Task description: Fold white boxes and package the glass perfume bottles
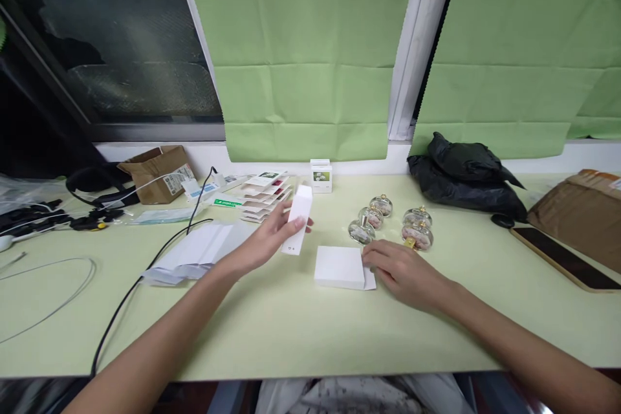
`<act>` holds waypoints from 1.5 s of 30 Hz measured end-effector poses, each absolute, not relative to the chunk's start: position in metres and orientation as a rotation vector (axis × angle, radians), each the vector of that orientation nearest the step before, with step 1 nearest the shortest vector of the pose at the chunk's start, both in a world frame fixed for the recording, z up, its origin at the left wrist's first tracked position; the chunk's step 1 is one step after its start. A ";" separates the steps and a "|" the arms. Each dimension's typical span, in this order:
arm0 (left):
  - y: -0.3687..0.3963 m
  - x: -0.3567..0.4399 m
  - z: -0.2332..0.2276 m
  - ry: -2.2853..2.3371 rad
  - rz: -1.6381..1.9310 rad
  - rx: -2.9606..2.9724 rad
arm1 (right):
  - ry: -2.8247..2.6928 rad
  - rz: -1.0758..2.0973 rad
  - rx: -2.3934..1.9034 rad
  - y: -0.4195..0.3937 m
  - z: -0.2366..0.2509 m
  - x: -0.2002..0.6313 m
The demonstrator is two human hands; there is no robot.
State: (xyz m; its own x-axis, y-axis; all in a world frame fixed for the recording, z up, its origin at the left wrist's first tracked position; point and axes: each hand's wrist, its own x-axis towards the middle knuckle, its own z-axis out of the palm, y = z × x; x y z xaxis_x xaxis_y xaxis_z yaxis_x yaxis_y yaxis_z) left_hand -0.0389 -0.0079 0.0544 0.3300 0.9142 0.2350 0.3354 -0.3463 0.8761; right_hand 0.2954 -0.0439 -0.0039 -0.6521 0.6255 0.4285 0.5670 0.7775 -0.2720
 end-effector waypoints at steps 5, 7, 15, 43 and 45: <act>-0.011 0.005 0.046 0.705 1.034 1.243 | -2.086 0.402 -0.923 -0.040 0.027 0.259; -0.011 0.017 0.044 0.627 1.073 1.157 | -1.892 0.811 -0.989 -0.034 0.033 0.242; -0.007 0.026 0.028 0.542 1.210 0.969 | -1.020 1.611 -0.800 -0.020 0.025 0.213; -0.013 0.008 0.032 0.569 1.139 0.920 | -2.075 -0.325 -0.828 -0.028 0.013 0.230; -0.015 0.011 0.034 0.581 1.140 0.905 | -2.089 -0.496 -0.809 -0.027 0.014 0.231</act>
State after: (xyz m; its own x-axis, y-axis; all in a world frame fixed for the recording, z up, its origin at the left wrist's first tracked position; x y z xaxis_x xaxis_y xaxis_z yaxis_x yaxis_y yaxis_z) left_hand 0.0108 -0.0147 0.0336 0.3361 0.9406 0.0482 -0.5140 0.1403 0.8462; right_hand 0.2308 -0.0269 0.0139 -0.4555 0.3713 0.8091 0.6954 0.7158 0.0630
